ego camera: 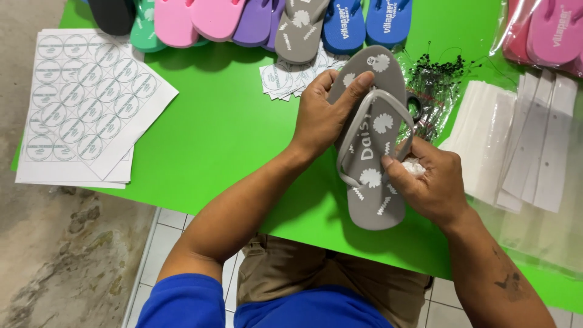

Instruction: Cleaning and inspecting finished flip-flops using a cloth before packaging.

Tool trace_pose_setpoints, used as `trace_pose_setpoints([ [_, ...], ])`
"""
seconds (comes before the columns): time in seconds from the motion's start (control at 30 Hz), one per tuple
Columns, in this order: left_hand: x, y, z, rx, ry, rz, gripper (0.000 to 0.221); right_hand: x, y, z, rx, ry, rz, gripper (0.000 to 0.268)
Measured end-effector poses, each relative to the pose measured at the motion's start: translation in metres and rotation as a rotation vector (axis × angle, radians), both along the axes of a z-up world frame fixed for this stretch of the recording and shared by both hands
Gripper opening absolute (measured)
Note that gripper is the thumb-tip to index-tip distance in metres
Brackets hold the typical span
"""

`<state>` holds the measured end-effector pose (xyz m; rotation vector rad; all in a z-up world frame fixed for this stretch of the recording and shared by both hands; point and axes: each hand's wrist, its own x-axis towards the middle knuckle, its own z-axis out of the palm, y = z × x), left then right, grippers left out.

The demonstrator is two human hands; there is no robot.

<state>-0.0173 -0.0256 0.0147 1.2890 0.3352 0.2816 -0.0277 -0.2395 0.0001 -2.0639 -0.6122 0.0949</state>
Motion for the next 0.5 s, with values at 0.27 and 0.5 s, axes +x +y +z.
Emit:
trace_pose_setpoints([
  [0.27,0.004,0.026,-0.003,0.304,-0.008,-0.105,0.044,-0.009,0.012,-0.012,-0.111,-0.087,0.185,0.022],
  [0.5,0.013,0.065,0.0,0.616,-0.082,-0.021,0.047,-0.015,0.023,-0.012,-0.097,-0.296,0.373,0.021],
])
